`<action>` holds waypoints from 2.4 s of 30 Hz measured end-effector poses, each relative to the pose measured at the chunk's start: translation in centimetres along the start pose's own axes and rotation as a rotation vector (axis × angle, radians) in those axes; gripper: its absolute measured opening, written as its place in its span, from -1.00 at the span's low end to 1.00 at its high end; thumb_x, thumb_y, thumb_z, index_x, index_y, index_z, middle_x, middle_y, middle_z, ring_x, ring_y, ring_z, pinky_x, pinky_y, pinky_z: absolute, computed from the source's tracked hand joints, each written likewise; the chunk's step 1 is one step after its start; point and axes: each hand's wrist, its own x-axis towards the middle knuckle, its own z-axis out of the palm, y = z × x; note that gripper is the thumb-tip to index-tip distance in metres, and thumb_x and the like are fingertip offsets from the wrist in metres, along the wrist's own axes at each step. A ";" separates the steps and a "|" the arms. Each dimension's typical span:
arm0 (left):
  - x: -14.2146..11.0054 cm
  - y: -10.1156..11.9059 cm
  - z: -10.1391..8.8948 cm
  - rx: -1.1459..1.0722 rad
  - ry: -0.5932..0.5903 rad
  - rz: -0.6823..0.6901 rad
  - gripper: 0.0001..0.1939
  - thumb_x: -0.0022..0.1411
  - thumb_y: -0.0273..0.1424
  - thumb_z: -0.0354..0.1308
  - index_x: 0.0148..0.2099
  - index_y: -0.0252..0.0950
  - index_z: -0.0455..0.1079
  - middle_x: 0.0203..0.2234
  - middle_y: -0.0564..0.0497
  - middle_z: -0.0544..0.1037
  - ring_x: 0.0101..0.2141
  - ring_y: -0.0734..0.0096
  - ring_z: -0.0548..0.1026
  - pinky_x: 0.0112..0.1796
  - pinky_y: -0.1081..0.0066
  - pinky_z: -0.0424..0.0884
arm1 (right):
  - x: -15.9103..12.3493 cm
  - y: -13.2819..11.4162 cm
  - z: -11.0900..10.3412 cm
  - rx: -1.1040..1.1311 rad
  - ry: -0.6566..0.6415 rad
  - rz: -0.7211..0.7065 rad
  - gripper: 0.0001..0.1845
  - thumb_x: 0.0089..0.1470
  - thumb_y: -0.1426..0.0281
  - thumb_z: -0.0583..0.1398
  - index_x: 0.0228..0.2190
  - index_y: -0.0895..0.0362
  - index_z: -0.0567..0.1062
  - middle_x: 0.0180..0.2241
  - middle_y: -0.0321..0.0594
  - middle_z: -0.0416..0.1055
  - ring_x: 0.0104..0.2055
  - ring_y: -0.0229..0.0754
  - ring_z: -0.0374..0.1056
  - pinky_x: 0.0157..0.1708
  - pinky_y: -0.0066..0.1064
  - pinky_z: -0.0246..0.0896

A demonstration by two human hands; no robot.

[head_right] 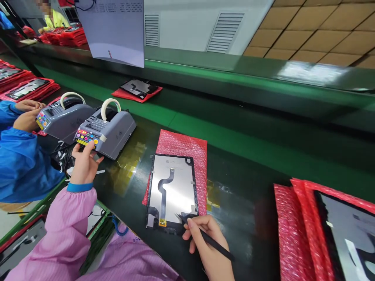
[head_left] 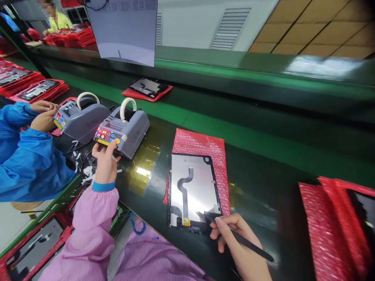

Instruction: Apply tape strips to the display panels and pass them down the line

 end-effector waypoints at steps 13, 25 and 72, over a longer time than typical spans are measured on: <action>-0.2 0.3 -0.4 -0.049 -0.008 -0.095 -0.50 -0.01 -0.22 0.36 -0.11 -0.09 0.16 -0.15 0.06 0.42 -0.24 0.40 0.48 -0.27 0.36 0.49 | 0.2 0.4 -0.6 -0.018 -0.024 -0.062 -0.52 0.00 -0.04 0.32 -0.53 0.13 0.44 -0.64 -0.23 0.45 -0.76 -0.31 0.27 -0.71 -0.47 0.22; -2.2 0.3 -3.9 -0.005 -0.210 -0.001 -0.52 -0.09 -0.20 0.44 -0.44 -0.22 0.15 -0.60 0.22 0.32 -0.52 0.52 0.41 -0.45 0.51 0.38 | 0.3 0.6 -0.9 0.066 -0.027 -0.038 -0.56 0.00 0.00 0.34 -0.47 0.12 0.44 -0.61 -0.22 0.48 -0.72 -0.27 0.31 -0.74 -0.48 0.21; -14.4 -5.7 -1.7 1.236 -1.254 0.908 -0.51 0.28 -0.16 0.18 0.20 -0.19 0.38 0.08 -0.25 0.40 0.15 -0.17 0.27 0.07 -0.19 0.29 | 11.6 -5.8 5.5 -0.562 0.062 -0.330 -0.65 0.07 0.15 0.23 -0.43 0.01 0.15 -0.48 -0.37 0.30 -0.45 -0.16 0.25 -0.39 -0.35 0.10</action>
